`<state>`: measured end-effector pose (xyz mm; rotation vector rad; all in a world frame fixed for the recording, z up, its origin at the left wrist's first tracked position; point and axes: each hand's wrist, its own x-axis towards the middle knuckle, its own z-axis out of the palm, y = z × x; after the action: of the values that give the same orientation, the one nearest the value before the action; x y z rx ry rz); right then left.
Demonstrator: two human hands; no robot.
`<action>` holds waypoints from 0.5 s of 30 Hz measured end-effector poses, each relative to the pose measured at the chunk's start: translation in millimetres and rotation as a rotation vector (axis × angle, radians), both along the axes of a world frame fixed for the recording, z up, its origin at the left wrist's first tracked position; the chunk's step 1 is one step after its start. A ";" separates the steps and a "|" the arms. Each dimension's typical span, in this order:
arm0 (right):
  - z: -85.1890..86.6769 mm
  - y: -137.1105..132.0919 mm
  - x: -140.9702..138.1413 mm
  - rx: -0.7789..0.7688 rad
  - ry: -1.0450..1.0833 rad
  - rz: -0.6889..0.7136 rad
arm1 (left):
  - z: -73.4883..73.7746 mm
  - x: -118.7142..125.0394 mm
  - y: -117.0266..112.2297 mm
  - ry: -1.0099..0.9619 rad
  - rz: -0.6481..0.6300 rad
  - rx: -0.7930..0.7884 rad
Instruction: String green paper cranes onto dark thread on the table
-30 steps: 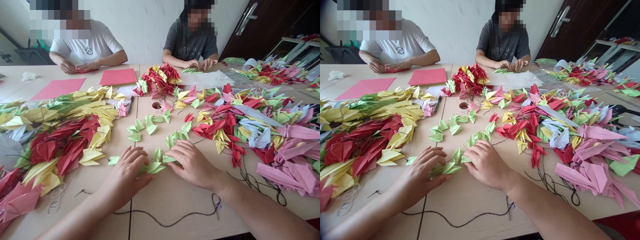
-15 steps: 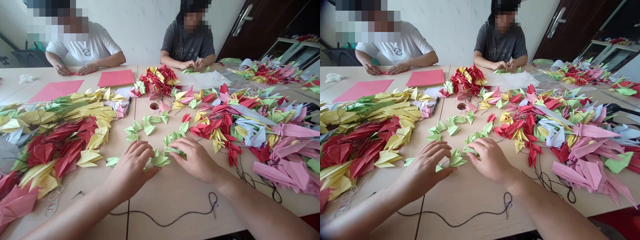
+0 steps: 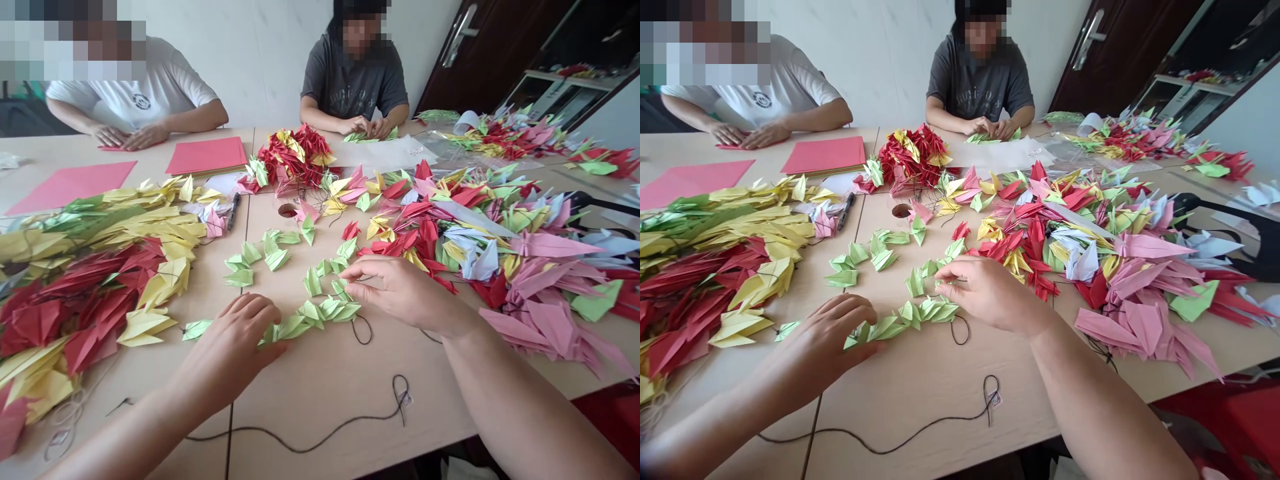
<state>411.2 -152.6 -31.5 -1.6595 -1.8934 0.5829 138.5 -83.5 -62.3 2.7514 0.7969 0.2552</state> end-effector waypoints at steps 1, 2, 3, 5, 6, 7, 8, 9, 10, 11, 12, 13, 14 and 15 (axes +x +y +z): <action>1.9 -0.4 3.6 -0.034 -0.031 0.003 | 0.1 -2.3 0.5 0.013 0.011 -0.002; 3.2 -0.8 6.4 -0.070 -0.073 0.019 | -0.4 -4.1 0.8 0.028 0.025 -0.002; 3.9 -1.2 8.4 -0.104 -0.118 0.042 | -1.3 -5.4 1.0 0.041 0.039 0.002; 3.1 -1.7 9.3 -0.144 -0.194 0.085 | -4.5 -6.0 0.8 0.059 0.064 0.019; 1.7 -1.8 8.1 -0.154 -0.218 0.099 | -6.4 -5.3 0.4 0.063 0.073 0.029; -0.3 -1.9 6.0 -0.161 -0.234 0.110 | -8.2 -3.7 -0.1 0.061 0.073 0.040; -2.6 -1.8 3.2 -0.168 -0.247 0.121 | -9.7 -1.4 -0.7 0.057 0.066 0.051; -5.1 -1.6 -0.1 -0.174 -0.262 0.132 | -10.8 1.7 -1.4 0.054 0.054 0.059; -7.5 -1.5 -3.5 -0.179 -0.277 0.142 | -11.3 5.3 -2.3 0.050 0.038 0.063; -9.4 -1.4 -6.6 -0.184 -0.289 0.151 | -11.3 9.3 -3.2 0.044 0.019 0.063; -10.7 -1.6 -9.1 -0.191 -0.299 0.161 | -10.8 13.2 -4.2 0.038 -0.001 0.054; -10.9 -1.8 -10.5 -0.198 -0.303 0.174 | -10.0 16.8 -5.2 0.032 -0.019 0.041; -10.1 -2.3 -10.7 -0.208 -0.303 0.191 | -8.9 19.8 -6.2 0.026 -0.039 0.025; -8.3 -3.0 -9.7 -0.220 -0.298 0.217 | -7.7 21.9 -7.3 0.018 -0.057 0.008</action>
<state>401.5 -155.6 -39.7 -1.7694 -2.3162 0.6818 160.4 -90.8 -70.0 2.7830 0.7222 0.2232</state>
